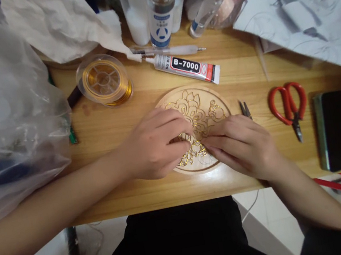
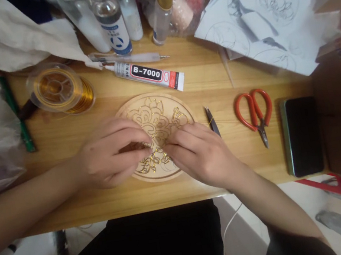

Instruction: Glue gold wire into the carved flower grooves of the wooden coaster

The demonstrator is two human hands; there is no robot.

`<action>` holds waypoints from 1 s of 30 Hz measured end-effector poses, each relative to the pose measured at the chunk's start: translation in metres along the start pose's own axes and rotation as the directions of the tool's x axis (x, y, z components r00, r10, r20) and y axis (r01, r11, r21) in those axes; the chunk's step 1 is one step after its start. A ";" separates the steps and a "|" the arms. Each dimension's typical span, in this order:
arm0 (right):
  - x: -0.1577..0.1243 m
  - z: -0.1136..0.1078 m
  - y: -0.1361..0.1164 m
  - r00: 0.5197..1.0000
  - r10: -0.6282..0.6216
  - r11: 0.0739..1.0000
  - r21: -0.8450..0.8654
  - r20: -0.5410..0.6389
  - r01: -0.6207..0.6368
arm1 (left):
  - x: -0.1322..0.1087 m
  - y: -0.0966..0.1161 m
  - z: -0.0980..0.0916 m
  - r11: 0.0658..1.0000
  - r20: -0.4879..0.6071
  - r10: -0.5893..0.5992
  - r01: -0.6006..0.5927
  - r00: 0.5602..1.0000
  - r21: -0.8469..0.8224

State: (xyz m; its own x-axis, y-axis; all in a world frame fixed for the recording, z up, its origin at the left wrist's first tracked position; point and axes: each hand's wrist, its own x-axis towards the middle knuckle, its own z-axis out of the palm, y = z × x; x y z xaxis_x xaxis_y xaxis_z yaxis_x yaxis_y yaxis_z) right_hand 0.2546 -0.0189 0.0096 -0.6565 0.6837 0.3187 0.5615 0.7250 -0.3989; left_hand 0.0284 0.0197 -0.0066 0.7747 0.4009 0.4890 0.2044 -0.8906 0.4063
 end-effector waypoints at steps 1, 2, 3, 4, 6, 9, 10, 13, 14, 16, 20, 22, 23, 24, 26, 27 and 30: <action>0.000 0.000 0.000 1.000 0.000 1.000 -0.002 -0.004 0.000 | 0.000 0.000 0.000 1.000 0.000 0.000 0.000 1.000 -0.005; 0.000 0.000 0.000 1.000 0.001 1.000 -0.004 -0.005 -0.001 | 0.000 0.000 0.000 1.000 -0.001 0.001 -0.001 1.000 -0.008; 0.000 0.000 0.000 1.000 -0.001 1.000 -0.004 -0.005 0.001 | -0.001 0.000 0.000 1.000 0.002 0.001 -0.001 1.000 -0.010; 0.000 0.000 0.000 1.000 -0.005 1.000 -0.004 -0.006 0.005 | 0.000 0.001 0.000 1.000 0.009 -0.002 0.002 1.000 -0.011; 0.000 0.000 0.000 1.000 -0.007 1.000 -0.003 -0.005 0.007 | 0.000 0.001 0.000 1.000 0.014 -0.002 0.002 1.000 -0.007; 0.001 0.000 -0.001 1.000 0.000 1.000 -0.006 0.002 0.000 | 0.001 0.002 0.000 1.000 0.008 -0.001 0.001 1.000 0.005; 0.001 -0.001 -0.002 1.000 0.000 1.000 -0.009 0.004 0.000 | 0.001 0.002 0.000 1.000 0.003 0.007 -0.007 1.000 0.010; 0.002 -0.001 -0.003 1.000 -0.006 1.000 -0.017 0.003 0.007 | 0.001 0.002 0.001 1.000 0.005 0.025 -0.025 1.000 0.018; 0.002 -0.002 -0.004 1.000 -0.007 1.000 -0.020 0.003 0.007 | 0.001 0.001 0.001 0.999 0.007 0.030 -0.030 1.000 0.018; 0.002 -0.002 -0.004 1.000 -0.003 1.000 -0.024 0.006 0.003 | 0.001 0.001 0.001 0.999 0.015 0.029 -0.029 0.999 0.020; 0.002 -0.001 -0.004 1.000 -0.001 0.999 -0.034 0.013 0.002 | 0.000 0.001 0.002 0.999 0.038 0.023 -0.025 0.999 0.040; 0.001 -0.001 -0.004 1.000 -0.008 0.999 -0.031 0.009 0.008 | 0.000 0.002 0.001 0.999 0.053 0.014 -0.017 0.998 0.045; 0.001 -0.001 -0.004 1.000 -0.008 1.000 -0.030 0.009 0.009 | 0.000 0.002 0.001 0.999 0.056 0.012 -0.015 0.998 0.046; 0.001 0.000 -0.004 1.000 -0.007 1.000 -0.030 0.011 0.007 | 0.000 0.002 0.001 0.999 0.059 0.011 -0.014 0.998 0.049; 0.001 0.000 -0.005 1.000 -0.003 0.999 -0.032 0.013 0.004 | 0.000 0.002 0.001 0.998 0.063 0.012 -0.016 0.998 0.054; 0.001 0.000 -0.005 1.000 0.000 0.999 -0.032 0.015 0.001 | 0.001 0.002 0.001 0.998 0.065 0.012 -0.016 0.998 0.057; 0.002 0.001 -0.006 1.000 0.010 1.000 -0.028 0.015 -0.010 | 0.001 0.001 0.001 0.998 0.059 0.027 -0.031 0.998 0.060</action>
State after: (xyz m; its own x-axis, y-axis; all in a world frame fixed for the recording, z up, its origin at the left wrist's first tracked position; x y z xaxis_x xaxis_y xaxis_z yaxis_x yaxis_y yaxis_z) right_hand 0.2499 -0.0221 0.0117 -0.6581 0.6897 0.3021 0.5816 0.7204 -0.3778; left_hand 0.0298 0.0186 -0.0065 0.8139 0.3634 0.4533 0.2165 -0.9137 0.3438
